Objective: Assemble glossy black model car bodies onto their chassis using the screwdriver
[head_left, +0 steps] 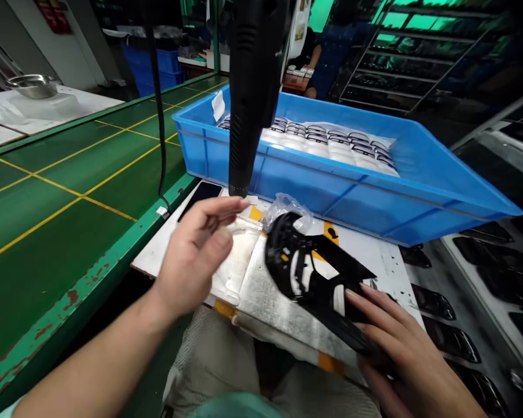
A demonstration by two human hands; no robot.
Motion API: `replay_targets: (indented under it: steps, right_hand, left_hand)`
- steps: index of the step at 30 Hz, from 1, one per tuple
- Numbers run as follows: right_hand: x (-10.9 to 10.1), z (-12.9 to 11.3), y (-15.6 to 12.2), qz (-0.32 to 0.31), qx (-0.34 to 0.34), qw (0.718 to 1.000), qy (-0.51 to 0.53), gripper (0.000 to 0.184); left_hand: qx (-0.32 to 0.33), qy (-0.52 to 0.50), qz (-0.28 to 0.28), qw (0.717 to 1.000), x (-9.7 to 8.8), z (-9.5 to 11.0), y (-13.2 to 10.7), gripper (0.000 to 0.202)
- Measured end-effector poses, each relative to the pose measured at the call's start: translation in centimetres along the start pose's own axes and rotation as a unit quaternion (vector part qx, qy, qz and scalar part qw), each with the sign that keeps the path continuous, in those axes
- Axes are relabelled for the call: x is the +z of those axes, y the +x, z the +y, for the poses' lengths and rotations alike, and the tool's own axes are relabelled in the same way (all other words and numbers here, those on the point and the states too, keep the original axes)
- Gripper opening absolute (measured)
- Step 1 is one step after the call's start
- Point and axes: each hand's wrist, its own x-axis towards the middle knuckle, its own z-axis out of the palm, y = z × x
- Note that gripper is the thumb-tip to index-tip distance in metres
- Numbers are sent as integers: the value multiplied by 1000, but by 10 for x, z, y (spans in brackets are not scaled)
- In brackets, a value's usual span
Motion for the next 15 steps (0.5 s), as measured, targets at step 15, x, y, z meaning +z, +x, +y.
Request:
replay_targets:
  steps: [15]
  right_hand:
    - [17, 16, 67, -179, -41, 983, 6, 39]
  left_hand:
    - [4, 430, -361, 827, -40, -46, 27, 55]
